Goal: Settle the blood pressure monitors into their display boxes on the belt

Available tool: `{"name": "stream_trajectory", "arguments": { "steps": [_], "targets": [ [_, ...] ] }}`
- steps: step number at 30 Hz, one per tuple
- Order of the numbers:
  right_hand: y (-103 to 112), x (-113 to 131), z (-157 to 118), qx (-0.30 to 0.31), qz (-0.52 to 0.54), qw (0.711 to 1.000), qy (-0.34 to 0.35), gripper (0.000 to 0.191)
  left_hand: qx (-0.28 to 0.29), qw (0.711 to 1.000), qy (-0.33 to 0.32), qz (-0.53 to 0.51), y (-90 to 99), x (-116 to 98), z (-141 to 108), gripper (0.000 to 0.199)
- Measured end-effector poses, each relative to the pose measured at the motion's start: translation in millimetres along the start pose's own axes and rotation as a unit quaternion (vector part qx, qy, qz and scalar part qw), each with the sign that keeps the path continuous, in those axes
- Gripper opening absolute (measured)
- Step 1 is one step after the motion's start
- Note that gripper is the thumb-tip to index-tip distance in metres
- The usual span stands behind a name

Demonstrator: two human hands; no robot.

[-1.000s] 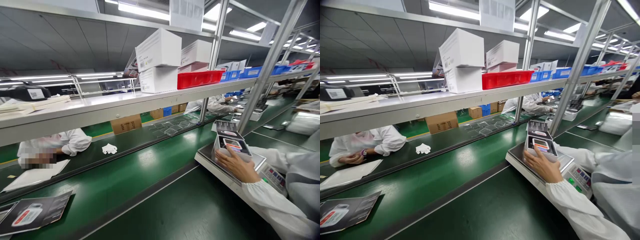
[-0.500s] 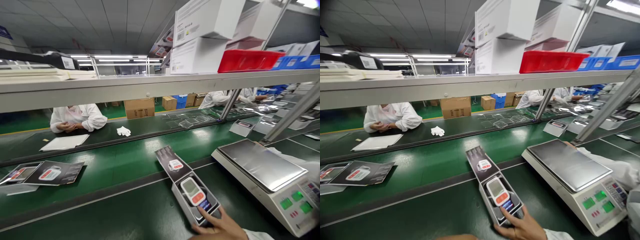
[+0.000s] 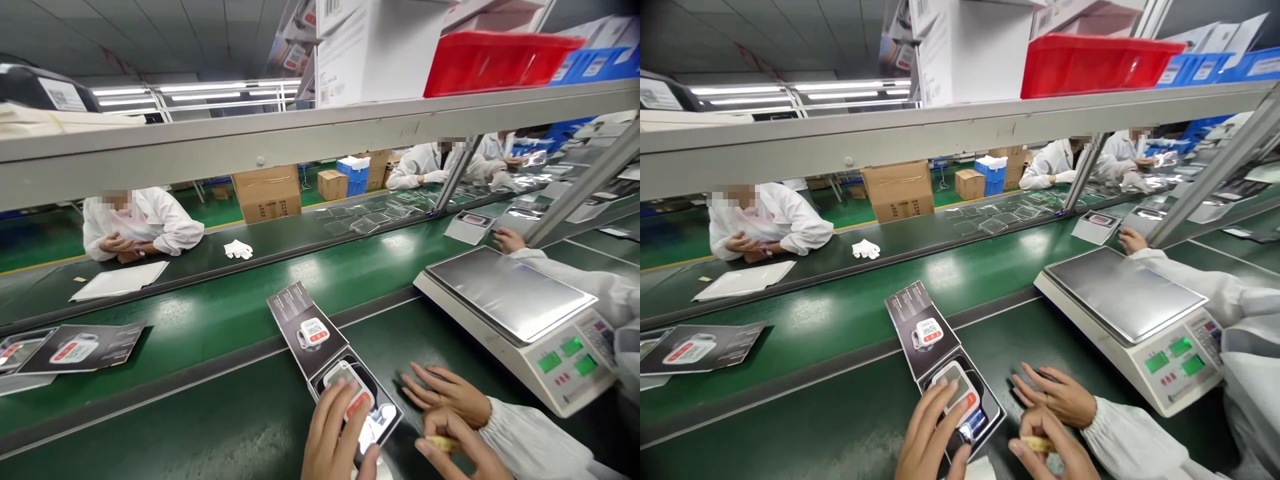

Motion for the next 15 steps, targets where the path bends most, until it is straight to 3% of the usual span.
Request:
{"name": "stream_trajectory", "arguments": {
  "steps": [3, 5, 12, 15],
  "targets": [
    [-0.2, 21.5, -1.0, 0.019, 0.003, 1.000, -0.001, 0.023, -0.033, 0.995, -0.066, 0.060, -23.2, 0.7, 4.7, 0.063],
    [0.3, 27.9, 4.0, 0.037, -0.010, 0.999, 0.024, 0.024, -0.024, 0.992, -0.089, 0.086, -28.4, 1.3, 2.9, 0.057],
    [-11.5, 53.1, 14.6, 0.131, -0.070, 0.980, 0.132, 0.018, 0.139, 0.989, -0.032, 0.039, -5.0, 16.6, 1.3, 0.065],
    [-18.1, 69.9, 16.3, 0.125, -0.081, 0.969, 0.196, 0.019, 0.171, 0.985, -0.016, -0.009, 1.0, 20.5, 4.0, 0.085]
  ]
}}
Point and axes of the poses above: each hand's wrist, its own z-axis towards the middle knuckle, its own y-axis out of the back of the hand, x = y × z, the point moved 4 cm from there along z, towards the middle knuckle, and after that the axes turned 10 degrees about -z, right-handed, at the moved point
